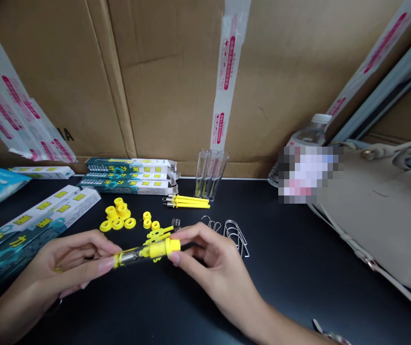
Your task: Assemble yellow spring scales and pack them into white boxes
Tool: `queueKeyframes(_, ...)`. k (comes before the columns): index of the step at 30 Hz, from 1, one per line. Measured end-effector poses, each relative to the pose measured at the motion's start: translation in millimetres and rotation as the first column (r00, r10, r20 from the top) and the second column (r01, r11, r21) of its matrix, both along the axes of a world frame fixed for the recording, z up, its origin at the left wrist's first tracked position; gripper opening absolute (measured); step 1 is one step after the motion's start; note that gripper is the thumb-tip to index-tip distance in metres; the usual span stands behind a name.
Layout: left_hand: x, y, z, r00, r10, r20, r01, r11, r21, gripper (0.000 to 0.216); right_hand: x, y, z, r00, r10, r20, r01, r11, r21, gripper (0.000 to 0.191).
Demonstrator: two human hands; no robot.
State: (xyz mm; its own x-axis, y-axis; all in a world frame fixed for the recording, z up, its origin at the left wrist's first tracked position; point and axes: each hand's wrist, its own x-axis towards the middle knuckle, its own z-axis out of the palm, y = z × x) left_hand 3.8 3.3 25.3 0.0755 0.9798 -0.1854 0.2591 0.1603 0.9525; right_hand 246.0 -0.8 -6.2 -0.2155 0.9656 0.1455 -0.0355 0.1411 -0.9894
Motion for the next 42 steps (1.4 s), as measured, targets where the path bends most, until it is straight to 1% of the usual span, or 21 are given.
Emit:
queueKeyframes(4,-1,-1,0.1,1.0,0.001,-0.002,-0.001,1.0,0.023,0.022,0,1,1.9,0.998,-0.013,-0.062,0.008,0.997,-0.075,0.016)
queueKeyframes(7,0,-2,-0.9,0.999,0.014,0.038,-0.015,1.0,0.022,0.02,0,2,2.8,0.997,0.004,-0.073,-0.012,0.993,-0.116,0.018)
queueKeyframes(11,2,-3,-1.0,0.997,0.037,0.071,-0.037,0.999,0.006,0.019,0,0,1.0,0.996,0.021,-0.088,-0.031,0.994,-0.109,0.018)
queueKeyframes(15,3,-3,-1.1,0.996,0.051,0.079,-0.052,0.999,0.01,0.019,0,-2,-1.1,0.997,0.023,-0.072,-0.026,0.998,-0.049,0.018)
queueKeyframes(17,2,-3,-2.4,0.996,0.046,0.081,-0.048,0.999,0.012,0.019,0,-3,-0.7,0.997,0.029,-0.077,-0.032,0.999,-0.043,0.018)
queueKeyframes(21,1,-3,-4.0,0.997,0.032,0.073,-0.033,0.999,0.017,0.019,-2,-2,1.5,0.995,0.034,-0.097,-0.044,0.993,-0.105,0.018)
queueKeyframes(23,2,-4,-2.9,0.997,0.032,0.074,-0.034,0.999,0.024,0.018,-3,-2,2.4,0.993,0.025,-0.114,-0.038,0.993,-0.115,0.019)
queueKeyframes(26,3,-5,-0.1,0.996,0.035,0.076,-0.037,0.999,0.025,0.019,-4,-3,3.4,0.988,0.008,-0.154,-0.028,0.991,-0.133,0.024)
queueKeyframes(30,4,-6,2.2,0.997,0.04,0.06,-0.042,0.998,0.041,0.02,-7,-4,3.6,0.977,-0.018,-0.21,-0.023,0.981,-0.191,0.031)
queueKeyframes(34,6,-9,2.4,0.994,0.083,0.077,-0.09,0.992,0.091,0.015,-10,-3,2.1,0.969,-0.035,-0.245,-0.025,0.971,-0.239,0.034)
queueKeyframes(37,8,-11,2.4,0.988,0.117,0.098,-0.127,0.987,0.099,0.012,-11,-3,1.1,0.965,-0.043,-0.26,-0.025,0.968,-0.251,0.035)
queueKeyframes(42,8,-12,2.3,0.988,0.123,0.088,-0.131,0.987,0.094,0.012,-11,-4,1.0,0.962,-0.048,-0.269,-0.026,0.964,-0.266,0.036)
